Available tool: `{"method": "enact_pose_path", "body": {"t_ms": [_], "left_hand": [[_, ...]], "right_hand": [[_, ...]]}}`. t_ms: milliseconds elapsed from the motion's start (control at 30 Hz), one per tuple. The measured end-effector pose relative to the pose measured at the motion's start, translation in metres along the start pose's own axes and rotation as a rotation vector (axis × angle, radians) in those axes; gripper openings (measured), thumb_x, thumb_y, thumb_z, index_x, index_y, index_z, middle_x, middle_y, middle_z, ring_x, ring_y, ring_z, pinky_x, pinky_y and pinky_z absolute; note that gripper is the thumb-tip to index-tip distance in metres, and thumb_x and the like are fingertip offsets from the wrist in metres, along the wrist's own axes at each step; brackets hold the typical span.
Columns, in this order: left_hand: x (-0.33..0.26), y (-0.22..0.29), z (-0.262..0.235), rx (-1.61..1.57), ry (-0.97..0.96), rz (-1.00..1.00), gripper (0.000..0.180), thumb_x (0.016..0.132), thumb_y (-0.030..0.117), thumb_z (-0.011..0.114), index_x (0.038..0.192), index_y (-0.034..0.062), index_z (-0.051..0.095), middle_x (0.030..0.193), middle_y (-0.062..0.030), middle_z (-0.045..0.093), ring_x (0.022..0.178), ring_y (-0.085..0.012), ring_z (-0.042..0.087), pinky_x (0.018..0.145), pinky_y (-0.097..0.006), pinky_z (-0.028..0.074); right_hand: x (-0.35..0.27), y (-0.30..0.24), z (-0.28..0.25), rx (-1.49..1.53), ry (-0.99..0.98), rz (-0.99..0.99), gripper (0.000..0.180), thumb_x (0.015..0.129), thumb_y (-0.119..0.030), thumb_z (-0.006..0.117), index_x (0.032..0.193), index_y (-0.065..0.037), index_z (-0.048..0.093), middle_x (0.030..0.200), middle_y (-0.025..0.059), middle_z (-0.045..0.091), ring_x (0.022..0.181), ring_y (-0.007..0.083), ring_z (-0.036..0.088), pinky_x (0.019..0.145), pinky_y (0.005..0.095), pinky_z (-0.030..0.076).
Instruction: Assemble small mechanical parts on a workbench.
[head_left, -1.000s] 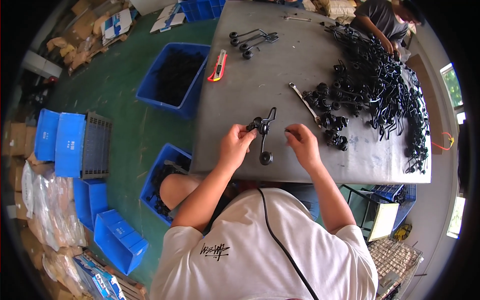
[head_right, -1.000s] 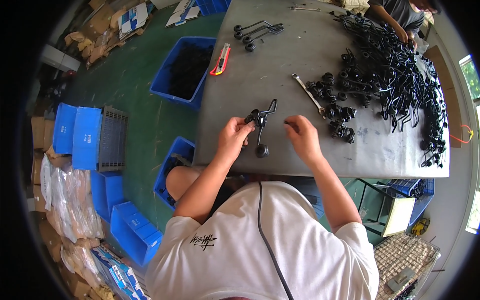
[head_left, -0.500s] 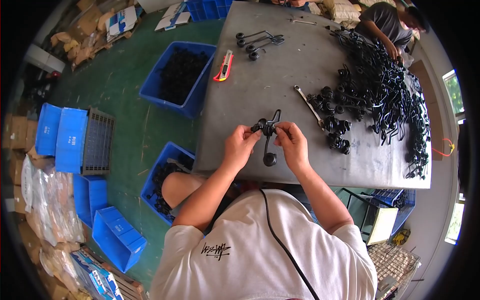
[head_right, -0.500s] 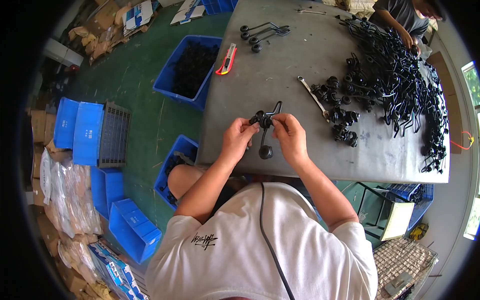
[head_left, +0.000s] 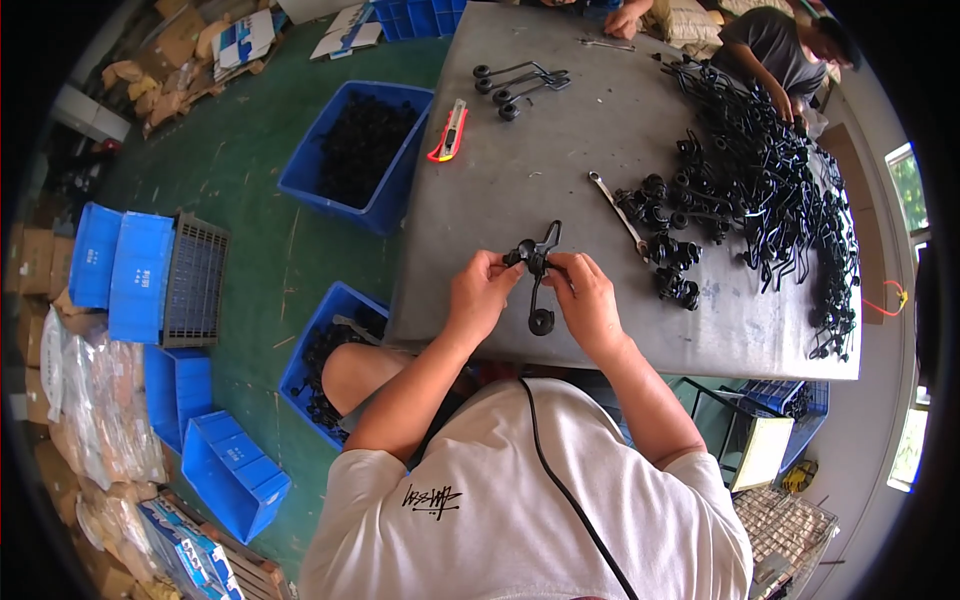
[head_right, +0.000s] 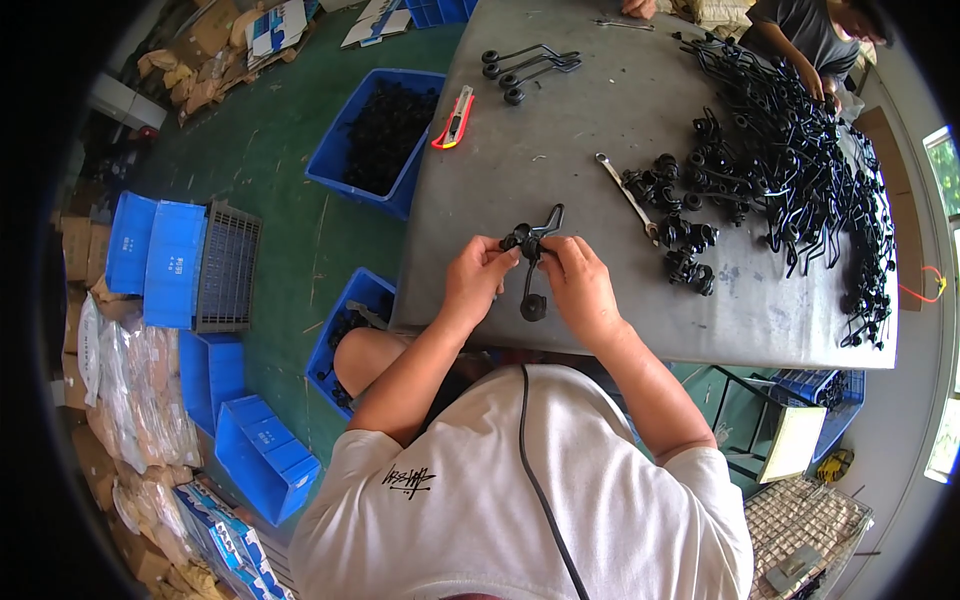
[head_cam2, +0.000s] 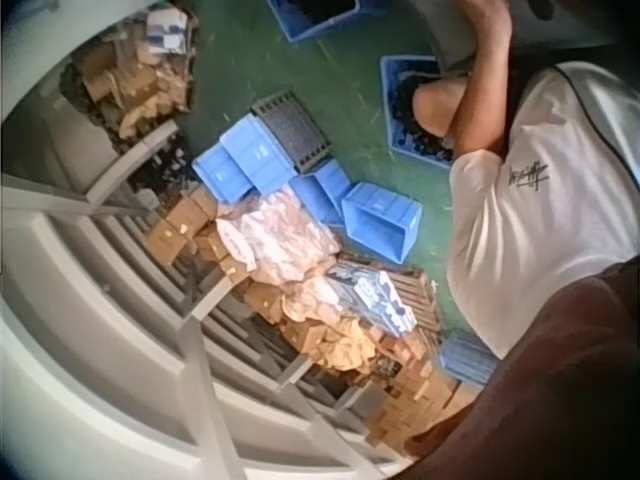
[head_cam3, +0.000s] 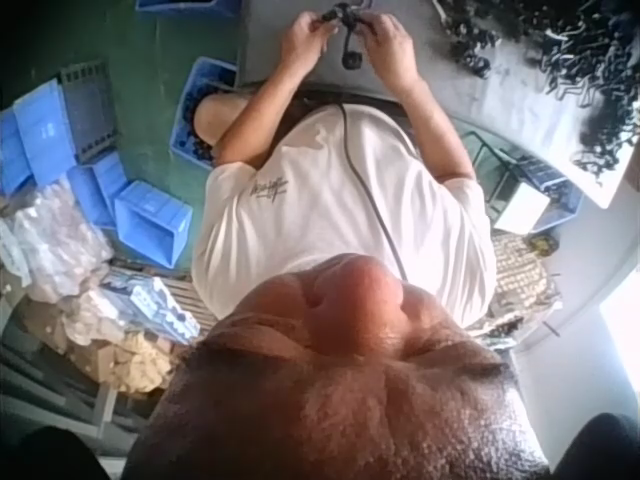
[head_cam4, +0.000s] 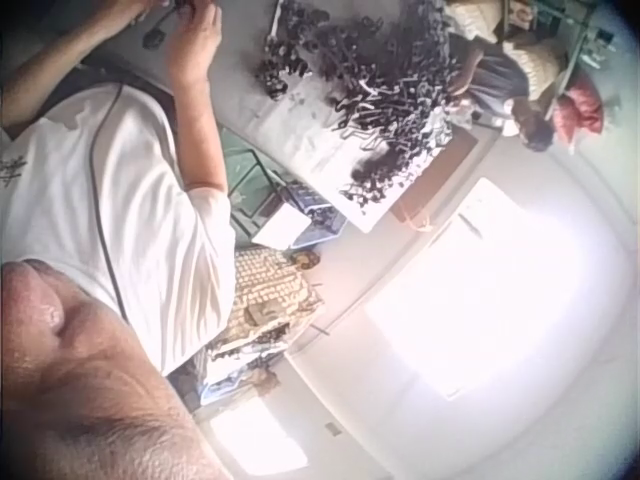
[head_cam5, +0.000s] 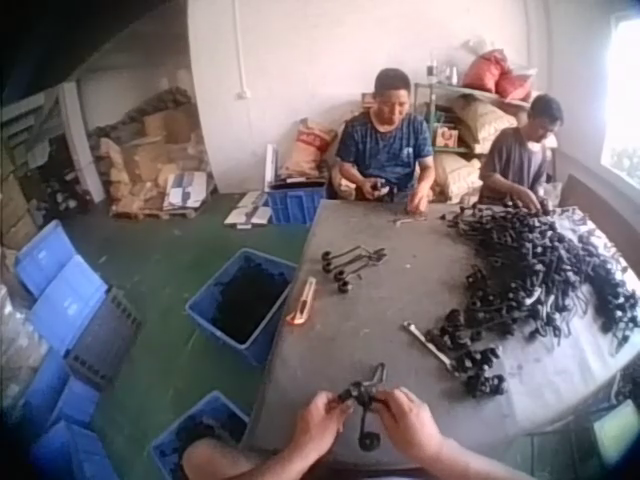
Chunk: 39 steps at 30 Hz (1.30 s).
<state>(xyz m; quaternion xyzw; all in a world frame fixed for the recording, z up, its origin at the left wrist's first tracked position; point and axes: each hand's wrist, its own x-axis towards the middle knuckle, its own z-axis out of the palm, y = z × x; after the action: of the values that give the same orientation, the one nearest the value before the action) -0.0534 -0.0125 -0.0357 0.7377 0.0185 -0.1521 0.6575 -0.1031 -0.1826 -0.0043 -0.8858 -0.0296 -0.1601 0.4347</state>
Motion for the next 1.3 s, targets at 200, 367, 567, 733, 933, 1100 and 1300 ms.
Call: {"method": "enact_pose_path", "body": {"t_ms": [200, 367, 567, 733, 933, 1100, 1300], "left_hand": [[-0.001, 0.0, 0.0, 0.039, -0.001, 0.02, 0.031, 0.091, 0.026, 0.076, 0.101, -0.0005, 0.063, 0.081, -0.0045, 0.07, 0.062, -0.0074, 0.06, 0.054, -0.026, 0.049], [-0.001, -0.002, 0.0, 0.053, 0.001, 0.027, 0.03, 0.091, 0.026, 0.076, 0.1, -0.0001, 0.064, 0.081, -0.0048, 0.071, 0.063, -0.0076, 0.061, 0.054, -0.026, 0.05], [-0.001, -0.006, 0.0, 0.079, 0.009, 0.056, 0.031, 0.09, 0.026, 0.077, 0.1, -0.0005, 0.064, 0.082, -0.0063, 0.072, 0.067, -0.0097, 0.064, 0.06, -0.027, 0.052], [-0.001, -0.009, 0.002, 0.106, 0.032, 0.111, 0.032, 0.091, 0.027, 0.077, 0.101, -0.0008, 0.064, 0.084, -0.0073, 0.073, 0.074, -0.0107, 0.066, 0.068, -0.028, 0.054], [-0.003, -0.004, 0.001, 0.061, 0.024, 0.045, 0.033, 0.091, 0.028, 0.078, 0.102, -0.0006, 0.064, 0.084, -0.0071, 0.073, 0.073, -0.0099, 0.065, 0.067, -0.028, 0.053], [-0.001, -0.008, 0.002, 0.091, 0.042, 0.074, 0.033, 0.09, 0.027, 0.078, 0.103, -0.0006, 0.064, 0.085, -0.0082, 0.073, 0.075, -0.0117, 0.067, 0.068, -0.029, 0.054], [0.0, -0.011, 0.004, 0.102, 0.05, 0.104, 0.033, 0.09, 0.026, 0.078, 0.102, -0.0008, 0.064, 0.085, -0.0094, 0.073, 0.077, -0.0136, 0.068, 0.071, -0.031, 0.054]], "right_hand": [[0.003, 0.004, -0.011, -0.039, -0.114, -0.045, 0.017, 0.093, 0.002, 0.064, 0.11, 0.0, 0.061, 0.1, 0.0152, 0.065, 0.085, 0.0286, 0.071, 0.07, 0.0355, 0.057], [0.004, 0.007, -0.012, -0.185, -0.127, -0.255, 0.015, 0.094, -0.001, 0.065, 0.108, -0.001, 0.06, 0.098, 0.0158, 0.064, 0.08, 0.0329, 0.069, 0.07, 0.0391, 0.055], [0.003, 0.007, -0.009, -0.04, -0.092, 0.012, 0.009, 0.096, -0.008, 0.064, 0.102, -0.002, 0.06, 0.089, 0.0168, 0.063, 0.079, 0.0389, 0.062, 0.068, 0.042, 0.051], [0.003, 0.007, -0.007, -0.148, -0.042, 0.056, 0.022, 0.102, -0.024, 0.055, 0.094, -0.004, 0.059, 0.082, 0.0173, 0.061, 0.074, 0.0423, 0.059, 0.067, 0.0513, 0.045], [0.009, 0.011, -0.015, -0.092, -0.28, 0.083, 0.037, 0.107, -0.031, 0.043, 0.09, -0.002, 0.057, 0.081, 0.0183, 0.058, 0.079, 0.0418, 0.058, 0.073, 0.0487, 0.045], [0.006, 0.009, -0.013, -0.044, -0.18, 0.091, 0.041, 0.108, -0.035, 0.039, 0.092, -0.002, 0.058, 0.082, 0.0177, 0.058, 0.08, 0.0416, 0.058, 0.073, 0.0495, 0.044], [0.006, 0.01, -0.011, -0.017, -0.188, 0.104, 0.036, 0.107, -0.032, 0.042, 0.091, -0.003, 0.056, 0.082, 0.0171, 0.058, 0.081, 0.0427, 0.058, 0.073, 0.0481, 0.045]]}}
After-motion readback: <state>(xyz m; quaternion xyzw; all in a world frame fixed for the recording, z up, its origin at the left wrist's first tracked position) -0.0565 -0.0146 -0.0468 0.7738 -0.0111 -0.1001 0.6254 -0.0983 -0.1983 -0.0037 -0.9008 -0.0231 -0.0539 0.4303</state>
